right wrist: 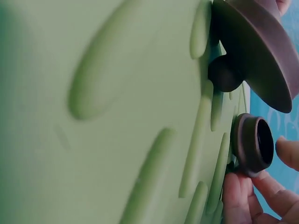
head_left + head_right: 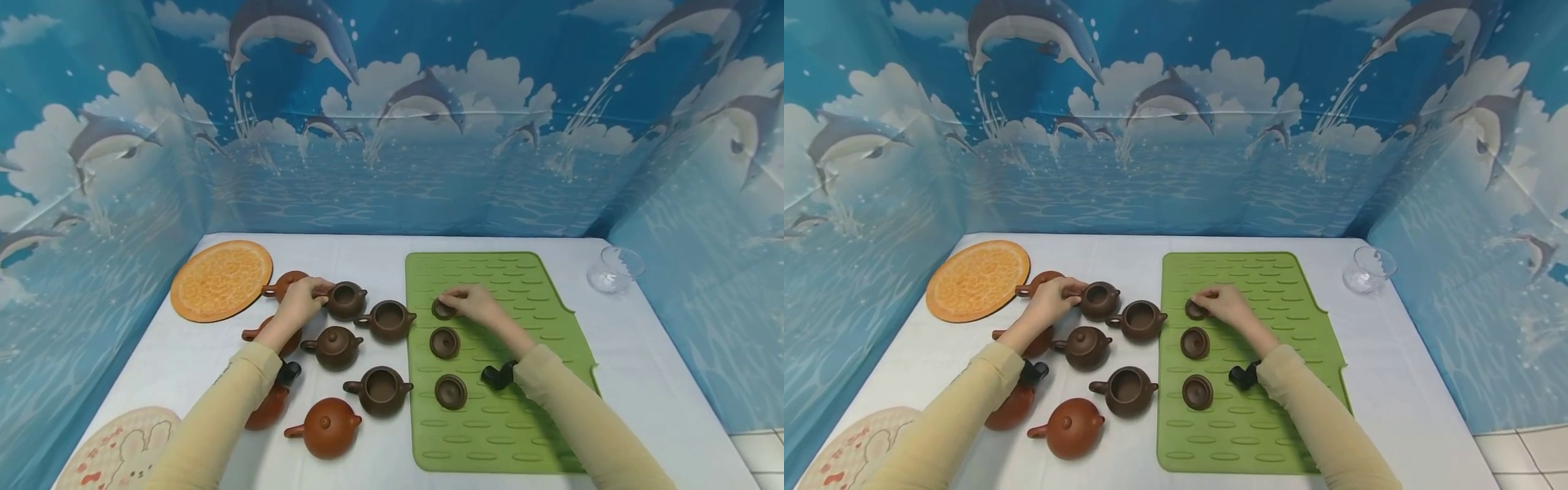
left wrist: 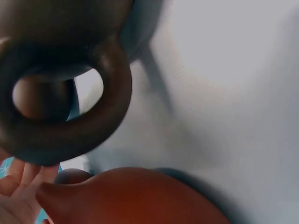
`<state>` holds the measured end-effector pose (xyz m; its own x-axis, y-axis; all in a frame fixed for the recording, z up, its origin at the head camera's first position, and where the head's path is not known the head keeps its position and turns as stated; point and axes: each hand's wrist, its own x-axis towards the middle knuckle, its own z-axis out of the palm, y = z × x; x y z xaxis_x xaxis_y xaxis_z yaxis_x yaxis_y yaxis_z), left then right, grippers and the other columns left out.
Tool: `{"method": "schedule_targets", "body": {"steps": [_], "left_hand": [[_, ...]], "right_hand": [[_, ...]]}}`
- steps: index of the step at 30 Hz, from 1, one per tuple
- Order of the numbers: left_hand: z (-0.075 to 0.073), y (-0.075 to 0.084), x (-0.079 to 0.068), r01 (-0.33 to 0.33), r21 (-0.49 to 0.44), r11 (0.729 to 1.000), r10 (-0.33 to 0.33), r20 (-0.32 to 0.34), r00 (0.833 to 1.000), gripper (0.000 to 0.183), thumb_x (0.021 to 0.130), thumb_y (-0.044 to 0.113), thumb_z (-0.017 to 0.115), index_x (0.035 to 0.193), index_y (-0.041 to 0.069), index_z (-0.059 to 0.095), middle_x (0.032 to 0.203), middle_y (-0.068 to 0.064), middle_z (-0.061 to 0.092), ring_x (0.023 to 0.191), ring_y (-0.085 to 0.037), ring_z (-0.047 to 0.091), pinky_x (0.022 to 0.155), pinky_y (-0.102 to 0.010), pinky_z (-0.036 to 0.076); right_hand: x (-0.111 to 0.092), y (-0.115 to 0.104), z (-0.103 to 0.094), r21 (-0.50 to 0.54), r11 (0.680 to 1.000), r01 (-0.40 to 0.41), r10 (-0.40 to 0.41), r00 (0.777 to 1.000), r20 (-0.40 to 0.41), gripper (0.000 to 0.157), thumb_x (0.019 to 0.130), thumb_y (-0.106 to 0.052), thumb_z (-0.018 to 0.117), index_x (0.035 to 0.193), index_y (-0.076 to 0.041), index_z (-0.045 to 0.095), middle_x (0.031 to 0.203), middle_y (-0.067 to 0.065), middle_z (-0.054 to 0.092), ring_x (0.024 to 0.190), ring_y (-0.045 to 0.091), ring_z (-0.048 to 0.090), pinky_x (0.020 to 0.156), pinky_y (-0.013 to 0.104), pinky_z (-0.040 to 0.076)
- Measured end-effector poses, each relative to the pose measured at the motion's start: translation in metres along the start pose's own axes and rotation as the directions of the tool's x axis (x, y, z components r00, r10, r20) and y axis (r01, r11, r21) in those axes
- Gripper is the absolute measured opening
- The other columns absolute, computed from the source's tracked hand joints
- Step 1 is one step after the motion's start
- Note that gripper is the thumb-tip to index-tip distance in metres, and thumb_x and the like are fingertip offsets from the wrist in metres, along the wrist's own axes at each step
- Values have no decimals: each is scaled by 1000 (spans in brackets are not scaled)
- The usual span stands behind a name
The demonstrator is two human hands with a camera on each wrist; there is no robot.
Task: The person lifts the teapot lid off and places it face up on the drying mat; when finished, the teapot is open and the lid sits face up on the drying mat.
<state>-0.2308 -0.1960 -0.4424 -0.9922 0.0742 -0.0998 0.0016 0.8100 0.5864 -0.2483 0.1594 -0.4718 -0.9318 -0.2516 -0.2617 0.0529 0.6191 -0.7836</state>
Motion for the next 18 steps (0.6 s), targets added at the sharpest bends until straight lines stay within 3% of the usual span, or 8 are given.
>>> {"method": "schedule_targets", "body": {"steps": [4, 10, 14, 18], "left_hand": [[-4, 2, -3, -24, 13, 1000, 24, 4, 1000, 33, 96, 6, 62, 129, 8, 65, 124, -16, 66, 113, -32, 64, 90, -44, 55], [-18, 10, -15, -120, 26, 992, 120, -27, 992, 33, 96, 10, 63, 130, 10, 65, 124, -14, 66, 113, -32, 63, 90, -45, 55], [-30, 14, -31, -197, 14, 980, 197, -27, 980, 31, 96, 11, 64, 127, 11, 67, 122, -11, 67, 116, -31, 62, 95, -48, 52], [-35, 12, -53, -245, -7, 970, 245, 22, 969, 31, 94, 11, 66, 125, 10, 67, 121, -9, 68, 113, -29, 64, 94, -47, 54]], "right_hand": [[-1, 2, -2, -23, 1000, -3, 3, 1000, 5, 46, 101, -35, 55, 133, -2, 59, 133, 25, 59, 104, 33, 67, 88, 43, 56], [-5, 3, -9, -32, 999, -23, 24, 1000, 19, 50, 102, -38, 51, 138, -3, 55, 139, 26, 54, 112, 37, 64, 91, 46, 54], [-10, -3, -13, -49, 999, -4, 4, 1000, 1, 51, 103, -38, 49, 140, -3, 52, 140, 25, 53, 113, 36, 62, 91, 47, 54], [-18, -24, -11, -71, 995, 77, -79, 997, -18, 46, 103, -35, 51, 138, -5, 55, 137, 21, 57, 121, 37, 58, 98, 51, 50]]}}
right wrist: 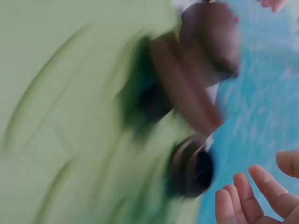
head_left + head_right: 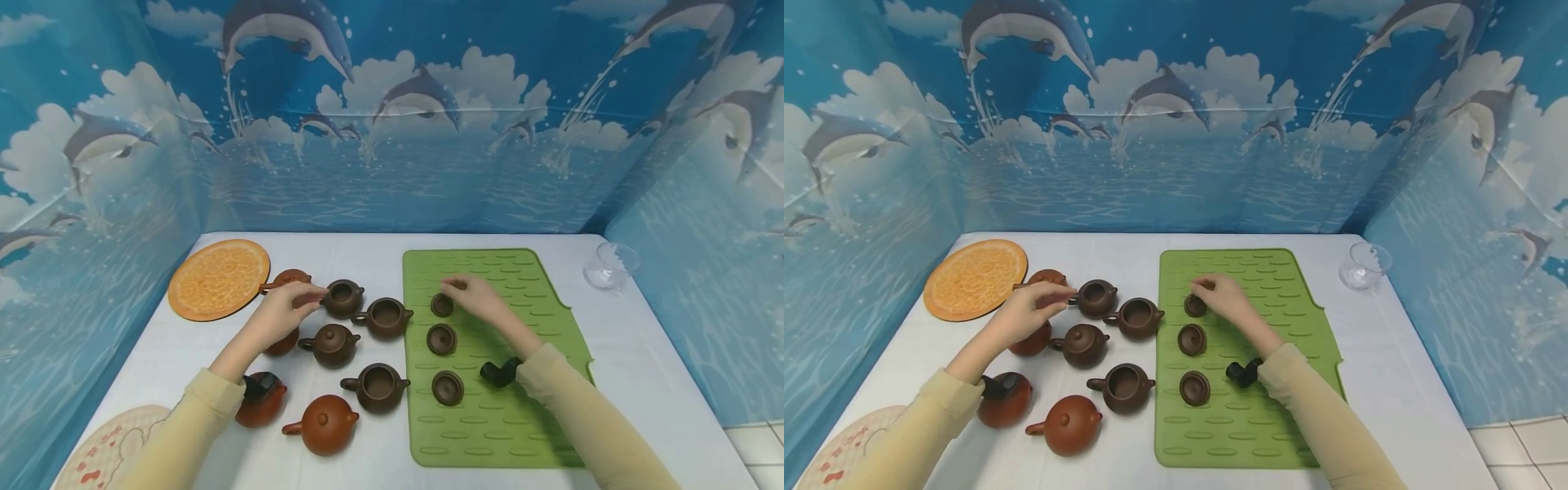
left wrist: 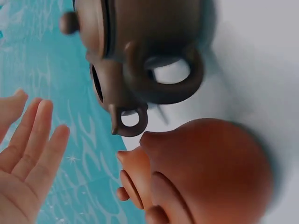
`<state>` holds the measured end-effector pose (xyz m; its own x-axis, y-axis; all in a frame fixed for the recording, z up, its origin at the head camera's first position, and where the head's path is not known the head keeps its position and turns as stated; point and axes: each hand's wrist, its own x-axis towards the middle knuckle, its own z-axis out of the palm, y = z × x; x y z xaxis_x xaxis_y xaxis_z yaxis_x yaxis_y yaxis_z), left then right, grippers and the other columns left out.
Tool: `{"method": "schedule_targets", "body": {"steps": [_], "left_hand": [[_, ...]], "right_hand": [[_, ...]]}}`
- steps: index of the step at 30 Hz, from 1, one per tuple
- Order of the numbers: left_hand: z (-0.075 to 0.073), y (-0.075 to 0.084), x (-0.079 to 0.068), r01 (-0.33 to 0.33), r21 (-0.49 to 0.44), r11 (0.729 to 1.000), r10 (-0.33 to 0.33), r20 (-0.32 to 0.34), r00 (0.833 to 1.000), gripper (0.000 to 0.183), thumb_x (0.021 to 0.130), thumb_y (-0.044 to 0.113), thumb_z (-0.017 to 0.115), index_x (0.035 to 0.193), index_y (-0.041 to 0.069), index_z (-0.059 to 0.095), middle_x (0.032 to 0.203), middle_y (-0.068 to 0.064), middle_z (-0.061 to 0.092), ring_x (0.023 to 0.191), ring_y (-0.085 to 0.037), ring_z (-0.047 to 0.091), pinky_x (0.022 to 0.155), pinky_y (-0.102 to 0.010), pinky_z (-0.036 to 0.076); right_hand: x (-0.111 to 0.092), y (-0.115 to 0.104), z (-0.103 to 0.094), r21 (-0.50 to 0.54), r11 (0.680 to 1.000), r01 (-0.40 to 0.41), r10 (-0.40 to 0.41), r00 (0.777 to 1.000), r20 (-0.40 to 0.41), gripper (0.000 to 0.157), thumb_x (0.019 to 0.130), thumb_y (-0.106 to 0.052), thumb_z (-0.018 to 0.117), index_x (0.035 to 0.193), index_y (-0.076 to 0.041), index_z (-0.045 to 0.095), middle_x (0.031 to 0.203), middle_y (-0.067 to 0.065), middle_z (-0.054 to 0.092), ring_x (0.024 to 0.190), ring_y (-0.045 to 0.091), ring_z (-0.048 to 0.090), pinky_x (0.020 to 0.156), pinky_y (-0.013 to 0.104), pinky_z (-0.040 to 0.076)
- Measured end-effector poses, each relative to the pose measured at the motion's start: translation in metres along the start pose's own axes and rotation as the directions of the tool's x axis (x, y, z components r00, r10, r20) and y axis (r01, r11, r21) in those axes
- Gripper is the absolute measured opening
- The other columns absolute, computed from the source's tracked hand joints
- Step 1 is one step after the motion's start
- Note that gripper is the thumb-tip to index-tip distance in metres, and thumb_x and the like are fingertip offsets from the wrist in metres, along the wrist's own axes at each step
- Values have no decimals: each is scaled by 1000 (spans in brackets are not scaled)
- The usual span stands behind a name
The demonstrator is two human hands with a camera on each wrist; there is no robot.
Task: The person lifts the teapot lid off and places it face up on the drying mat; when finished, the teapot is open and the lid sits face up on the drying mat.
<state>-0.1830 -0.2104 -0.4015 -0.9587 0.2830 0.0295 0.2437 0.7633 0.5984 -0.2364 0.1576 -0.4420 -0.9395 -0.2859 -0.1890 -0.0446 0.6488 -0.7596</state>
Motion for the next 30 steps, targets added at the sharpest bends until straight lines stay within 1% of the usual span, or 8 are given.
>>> {"method": "schedule_targets", "body": {"steps": [3, 7, 10, 14, 19, 25, 28, 30], "left_hand": [[2, -1, -15, 5, -33, 999, -4, 46, 999, 32, 92, 7, 67, 125, 10, 68, 120, -10, 69, 108, -28, 67, 90, -42, 57], [7, -4, -29, 39, -59, 998, -34, 82, 996, 33, 90, 4, 69, 123, 10, 69, 117, -10, 71, 106, -27, 69, 87, -40, 58], [8, -5, -33, 55, -40, 998, -51, 100, 994, 34, 89, 6, 70, 123, 11, 68, 116, -9, 71, 106, -27, 68, 88, -42, 57], [5, 2, -34, 72, -37, 997, -67, 127, 990, 36, 89, 7, 72, 124, 11, 67, 118, -10, 71, 108, -27, 68, 90, -43, 56], [4, 5, -31, 99, -26, 995, -94, 156, 983, 38, 87, 7, 73, 125, 8, 67, 119, -11, 70, 109, -27, 68, 91, -42, 56], [9, -5, -26, 151, 33, 988, -154, 198, 968, 39, 86, 7, 75, 124, 8, 67, 117, -11, 71, 108, -27, 68, 90, -41, 57], [11, -11, -23, 166, 22, 986, -167, 215, 962, 38, 86, 5, 74, 123, 7, 67, 118, -12, 70, 106, -27, 69, 88, -40, 58], [13, -14, -22, 179, 9, 984, -177, 222, 959, 36, 86, 3, 73, 122, 6, 67, 117, -13, 70, 104, -26, 70, 85, -38, 58]], "right_hand": [[-5, -24, 7, 7, 996, 85, -85, 996, 0, 41, 102, -31, 54, 134, -6, 60, 134, 17, 61, 124, 36, 57, 102, 51, 47], [-10, -59, 26, 66, 983, 171, -174, 984, 32, 34, 99, -24, 59, 128, -7, 65, 128, 13, 66, 119, 32, 60, 100, 48, 50], [-10, -81, 42, 84, 973, 216, -223, 971, 82, 29, 97, -22, 62, 123, -9, 68, 121, 9, 69, 114, 27, 64, 96, 42, 53], [-6, -103, 64, 78, 960, 270, -279, 948, 155, 26, 96, -20, 64, 120, -11, 70, 114, 5, 72, 106, 21, 67, 90, 34, 55], [2, -118, 87, 61, 947, 315, -320, 920, 226, 26, 96, -19, 64, 120, -9, 69, 114, 5, 71, 105, 20, 66, 88, 31, 54], [9, -127, 108, 10, 939, 345, -333, 899, 284, 23, 93, -18, 69, 114, -12, 72, 112, 2, 72, 101, 17, 67, 82, 26, 54], [10, -131, 115, -19, 928, 371, -349, 888, 298, 19, 91, -15, 71, 110, -12, 73, 110, 3, 73, 103, 17, 67, 83, 24, 54], [10, -134, 119, -49, 923, 381, -351, 888, 296, 17, 90, -14, 72, 107, -12, 74, 110, 3, 73, 104, 18, 67, 83, 24, 54]]}}
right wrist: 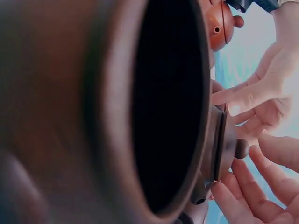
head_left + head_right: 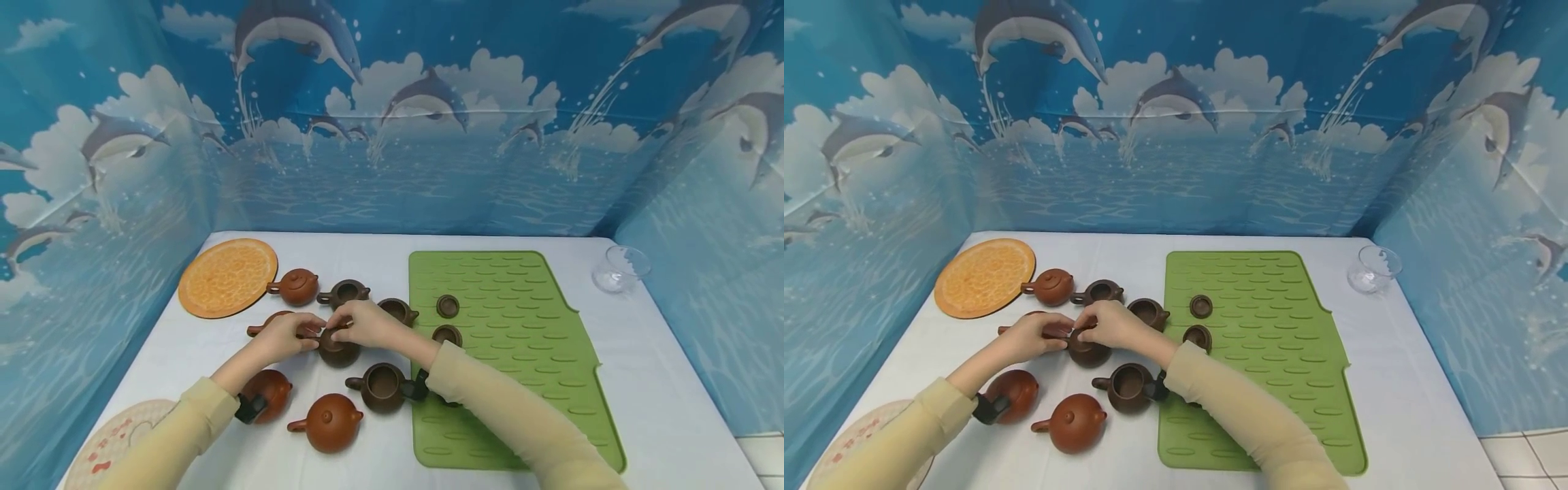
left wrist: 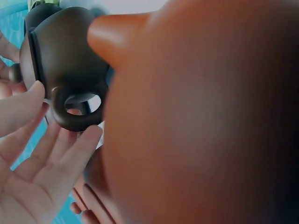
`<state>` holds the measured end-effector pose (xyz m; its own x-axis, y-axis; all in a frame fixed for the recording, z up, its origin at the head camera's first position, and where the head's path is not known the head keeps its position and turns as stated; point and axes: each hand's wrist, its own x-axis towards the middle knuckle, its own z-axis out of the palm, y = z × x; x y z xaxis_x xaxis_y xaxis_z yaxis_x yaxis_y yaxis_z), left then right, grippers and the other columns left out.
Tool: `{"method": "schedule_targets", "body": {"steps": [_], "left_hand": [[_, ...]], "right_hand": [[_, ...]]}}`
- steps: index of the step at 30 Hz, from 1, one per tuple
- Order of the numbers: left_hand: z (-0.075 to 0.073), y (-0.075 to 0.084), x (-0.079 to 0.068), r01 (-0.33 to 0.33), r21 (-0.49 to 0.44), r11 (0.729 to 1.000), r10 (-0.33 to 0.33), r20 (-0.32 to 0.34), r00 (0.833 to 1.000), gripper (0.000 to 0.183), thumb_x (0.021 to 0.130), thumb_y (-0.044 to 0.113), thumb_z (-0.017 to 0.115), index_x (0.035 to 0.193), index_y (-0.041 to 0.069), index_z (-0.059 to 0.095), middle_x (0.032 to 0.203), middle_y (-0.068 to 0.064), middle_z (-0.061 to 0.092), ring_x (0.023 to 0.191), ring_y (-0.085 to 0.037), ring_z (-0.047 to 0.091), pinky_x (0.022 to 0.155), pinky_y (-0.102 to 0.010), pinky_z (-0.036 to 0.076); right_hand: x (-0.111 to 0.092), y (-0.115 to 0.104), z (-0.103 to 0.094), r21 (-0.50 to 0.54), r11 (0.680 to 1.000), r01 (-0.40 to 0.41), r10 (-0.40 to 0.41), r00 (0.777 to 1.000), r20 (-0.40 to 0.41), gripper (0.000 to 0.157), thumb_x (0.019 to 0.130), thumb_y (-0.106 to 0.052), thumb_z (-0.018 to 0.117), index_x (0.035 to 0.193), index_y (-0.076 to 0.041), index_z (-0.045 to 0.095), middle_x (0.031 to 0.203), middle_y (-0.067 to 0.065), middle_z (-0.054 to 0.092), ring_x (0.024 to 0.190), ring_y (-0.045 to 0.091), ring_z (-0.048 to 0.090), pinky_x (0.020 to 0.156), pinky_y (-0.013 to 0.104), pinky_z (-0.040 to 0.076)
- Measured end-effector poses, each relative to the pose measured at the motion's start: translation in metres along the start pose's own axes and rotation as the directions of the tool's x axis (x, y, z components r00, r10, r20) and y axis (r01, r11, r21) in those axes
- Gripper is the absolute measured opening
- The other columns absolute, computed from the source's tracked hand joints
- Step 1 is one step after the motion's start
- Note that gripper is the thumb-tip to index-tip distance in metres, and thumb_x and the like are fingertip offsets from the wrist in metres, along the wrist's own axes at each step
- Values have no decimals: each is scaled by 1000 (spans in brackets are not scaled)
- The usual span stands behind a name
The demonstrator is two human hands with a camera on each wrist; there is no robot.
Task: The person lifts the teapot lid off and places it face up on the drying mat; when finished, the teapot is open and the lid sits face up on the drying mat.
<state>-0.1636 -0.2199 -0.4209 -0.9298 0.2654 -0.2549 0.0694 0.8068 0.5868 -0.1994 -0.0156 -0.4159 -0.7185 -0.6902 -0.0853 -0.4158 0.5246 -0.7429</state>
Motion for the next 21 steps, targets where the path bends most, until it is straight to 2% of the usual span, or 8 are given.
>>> {"method": "schedule_targets", "body": {"steps": [4, 11, 17, 21], "left_hand": [[2, -1, 4, 7, -19, 1000, -7, 5, 1000, 34, 86, 0, 72, 120, 6, 68, 114, -13, 71, 100, -25, 71, 81, -35, 59], [3, 4, 5, 28, 39, 999, -27, -23, 999, 32, 87, -2, 70, 117, 7, 70, 101, -8, 74, 92, -20, 70, 75, -33, 58], [3, 7, 8, 72, 61, 996, -72, 1, 997, 33, 86, -2, 70, 118, 8, 70, 100, -7, 74, 87, -16, 67, 68, -29, 55], [2, 7, 10, 103, 53, 993, -105, 27, 994, 34, 87, -1, 70, 119, 8, 69, 99, -5, 74, 84, -14, 66, 66, -28, 54]], "right_hand": [[0, -2, 3, -60, 998, -5, 4, 1000, -23, 15, 89, -14, 73, 104, -13, 76, 111, 4, 71, 105, 18, 66, 82, 27, 54], [1, -4, 7, -157, 987, 25, -33, 998, -50, 13, 86, -13, 77, 99, -13, 76, 107, 3, 71, 98, 17, 64, 80, 25, 52], [1, -3, 7, -174, 985, 16, -27, 998, -56, 11, 85, -13, 78, 94, -15, 72, 99, 0, 72, 85, 12, 59, 73, 23, 48], [-1, -3, 7, -155, 988, 5, -15, 998, -62, 10, 86, -13, 77, 93, -15, 71, 96, 0, 71, 83, 12, 60, 71, 22, 49]]}}
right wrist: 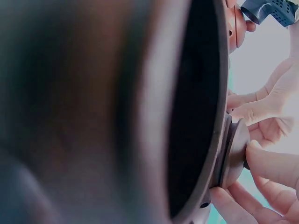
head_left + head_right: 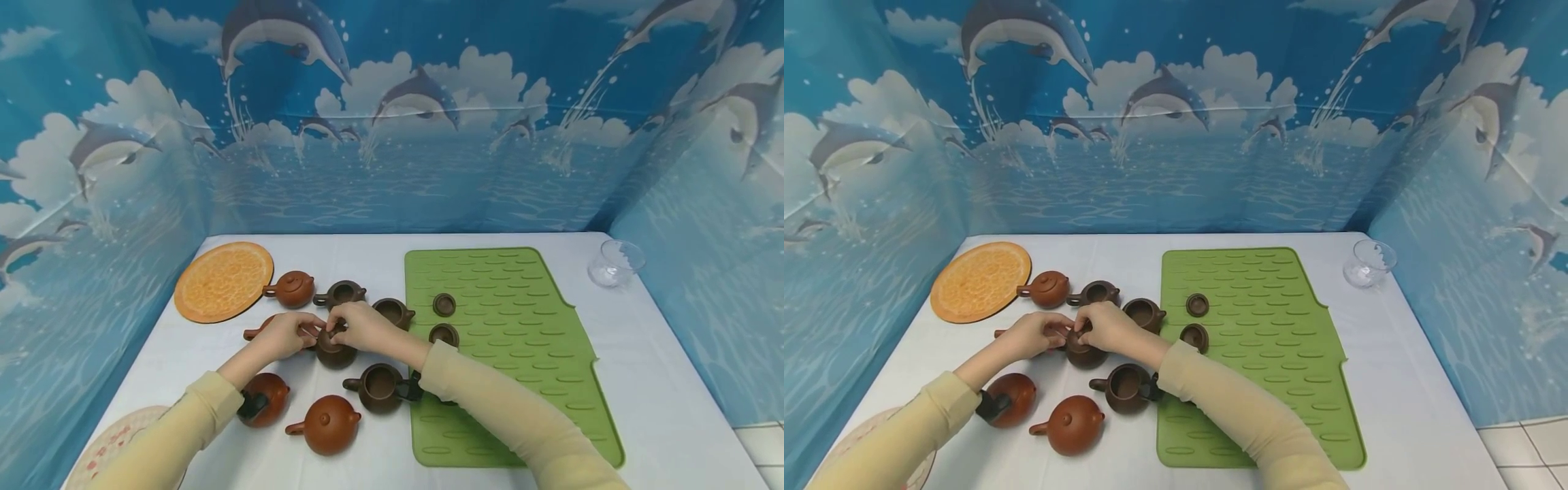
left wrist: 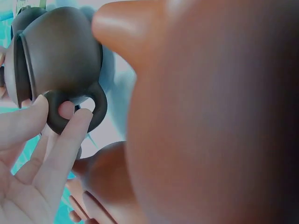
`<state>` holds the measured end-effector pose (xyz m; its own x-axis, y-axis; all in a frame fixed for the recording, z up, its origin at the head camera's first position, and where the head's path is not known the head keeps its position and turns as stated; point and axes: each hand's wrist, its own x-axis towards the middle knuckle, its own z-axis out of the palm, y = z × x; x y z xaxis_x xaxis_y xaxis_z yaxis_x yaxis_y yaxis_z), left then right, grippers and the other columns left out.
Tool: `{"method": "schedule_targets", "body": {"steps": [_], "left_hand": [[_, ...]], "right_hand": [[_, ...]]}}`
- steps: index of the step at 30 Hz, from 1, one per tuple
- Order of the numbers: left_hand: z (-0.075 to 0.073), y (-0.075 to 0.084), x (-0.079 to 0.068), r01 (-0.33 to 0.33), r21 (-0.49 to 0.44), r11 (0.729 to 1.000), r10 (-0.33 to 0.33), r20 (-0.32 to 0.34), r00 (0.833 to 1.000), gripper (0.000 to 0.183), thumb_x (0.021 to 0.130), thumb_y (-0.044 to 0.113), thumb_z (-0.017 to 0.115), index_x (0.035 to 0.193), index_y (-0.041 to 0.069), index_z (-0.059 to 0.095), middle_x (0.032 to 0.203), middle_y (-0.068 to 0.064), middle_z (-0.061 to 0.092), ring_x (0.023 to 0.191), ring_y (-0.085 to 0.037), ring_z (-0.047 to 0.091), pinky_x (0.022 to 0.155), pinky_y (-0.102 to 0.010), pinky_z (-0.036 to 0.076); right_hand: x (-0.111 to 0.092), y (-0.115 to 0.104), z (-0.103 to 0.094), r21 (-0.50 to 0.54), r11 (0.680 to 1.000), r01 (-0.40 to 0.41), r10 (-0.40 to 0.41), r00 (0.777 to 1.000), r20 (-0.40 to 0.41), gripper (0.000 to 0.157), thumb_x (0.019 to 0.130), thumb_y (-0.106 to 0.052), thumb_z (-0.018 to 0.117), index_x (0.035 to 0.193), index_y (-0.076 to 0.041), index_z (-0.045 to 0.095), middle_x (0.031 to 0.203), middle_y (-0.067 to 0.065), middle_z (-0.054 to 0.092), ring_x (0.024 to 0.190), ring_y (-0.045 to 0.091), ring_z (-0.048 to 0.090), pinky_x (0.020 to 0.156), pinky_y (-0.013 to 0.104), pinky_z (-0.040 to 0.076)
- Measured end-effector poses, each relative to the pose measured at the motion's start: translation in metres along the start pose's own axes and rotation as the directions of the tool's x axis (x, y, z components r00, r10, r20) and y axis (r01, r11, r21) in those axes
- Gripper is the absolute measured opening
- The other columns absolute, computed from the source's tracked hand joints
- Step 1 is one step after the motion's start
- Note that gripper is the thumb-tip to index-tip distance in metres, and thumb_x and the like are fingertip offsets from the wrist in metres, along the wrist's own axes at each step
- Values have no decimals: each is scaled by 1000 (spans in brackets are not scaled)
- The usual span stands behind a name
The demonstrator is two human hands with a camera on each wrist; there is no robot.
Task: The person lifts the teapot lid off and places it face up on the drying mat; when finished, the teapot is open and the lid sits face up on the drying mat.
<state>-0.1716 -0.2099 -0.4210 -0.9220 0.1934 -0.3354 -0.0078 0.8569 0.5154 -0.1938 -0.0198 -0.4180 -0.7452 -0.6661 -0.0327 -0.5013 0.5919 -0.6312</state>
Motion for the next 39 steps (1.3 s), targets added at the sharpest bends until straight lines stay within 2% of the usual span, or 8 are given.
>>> {"method": "schedule_targets", "body": {"steps": [7, 12, 16, 19, 25, 30, 36, 39], "left_hand": [[-2, 0, 0, -7, 8, 1000, 7, 6, 1000, 33, 87, 1, 71, 119, 7, 69, 92, -1, 73, 80, -12, 64, 67, -27, 54], [-1, 3, 1, -32, -5, 999, 32, 2, 999, 32, 87, 0, 71, 118, 8, 71, 91, -2, 73, 74, -11, 63, 64, -26, 52], [1, 2, 2, -25, -34, 999, 24, -8, 1000, 32, 87, -1, 70, 117, 10, 72, 90, -3, 73, 70, -10, 61, 62, -25, 50], [1, 1, 2, -14, -45, 999, 13, -13, 1000, 33, 86, -2, 70, 117, 10, 72, 90, -3, 73, 70, -10, 61, 62, -25, 50], [1, 0, 1, 14, -65, 998, -15, -17, 1000, 34, 86, -3, 70, 117, 11, 73, 91, -3, 73, 71, -11, 61, 62, -25, 51], [3, 1, 1, 23, -71, 997, -24, -15, 1000, 33, 86, -2, 70, 116, 12, 73, 91, -3, 73, 70, -12, 61, 62, -24, 50], [2, 1, -1, 15, -61, 998, -16, -16, 1000, 33, 86, -2, 70, 117, 11, 72, 92, -4, 73, 70, -13, 61, 61, -24, 49], [2, 2, -1, 16, -68, 998, -18, -20, 1000, 33, 86, -2, 70, 117, 10, 72, 91, -4, 73, 71, -14, 62, 61, -24, 49]], "right_hand": [[-5, 5, -6, 154, 985, -83, 84, 997, 1, 10, 90, -15, 72, 100, -13, 68, 99, 1, 71, 89, 12, 64, 74, 23, 51], [-19, 24, -22, 338, 931, -134, 145, 989, -8, 14, 91, -17, 72, 102, -10, 69, 105, 5, 71, 98, 17, 67, 82, 28, 54], [-38, 47, -43, 527, 832, -175, 215, 977, -15, 21, 91, -13, 69, 109, -2, 67, 113, 13, 69, 101, 20, 68, 91, 34, 56], [-57, 69, -61, 662, 724, -192, 257, 966, -1, 29, 93, -12, 65, 118, 3, 61, 117, 16, 66, 99, 18, 67, 96, 40, 54], [-88, 116, -85, 810, 558, -180, 287, 958, 15, 33, 99, -13, 58, 125, 4, 50, 112, 3, 59, 100, 10, 65, 99, 31, 53], [-111, 145, -88, 867, 468, -173, 308, 951, 24, 34, 102, -10, 50, 131, 7, 44, 113, 1, 61, 101, 9, 67, 97, 26, 53], [-130, 169, -87, 908, 387, -162, 312, 949, 36, 48, 107, -9, 36, 147, 14, 23, 120, 4, 59, 106, 11, 67, 102, 31, 49], [-134, 177, -87, 911, 379, -162, 331, 943, 30, 54, 109, -20, 33, 150, 12, 18, 128, 15, 56, 106, 12, 68, 104, 33, 48]]}}
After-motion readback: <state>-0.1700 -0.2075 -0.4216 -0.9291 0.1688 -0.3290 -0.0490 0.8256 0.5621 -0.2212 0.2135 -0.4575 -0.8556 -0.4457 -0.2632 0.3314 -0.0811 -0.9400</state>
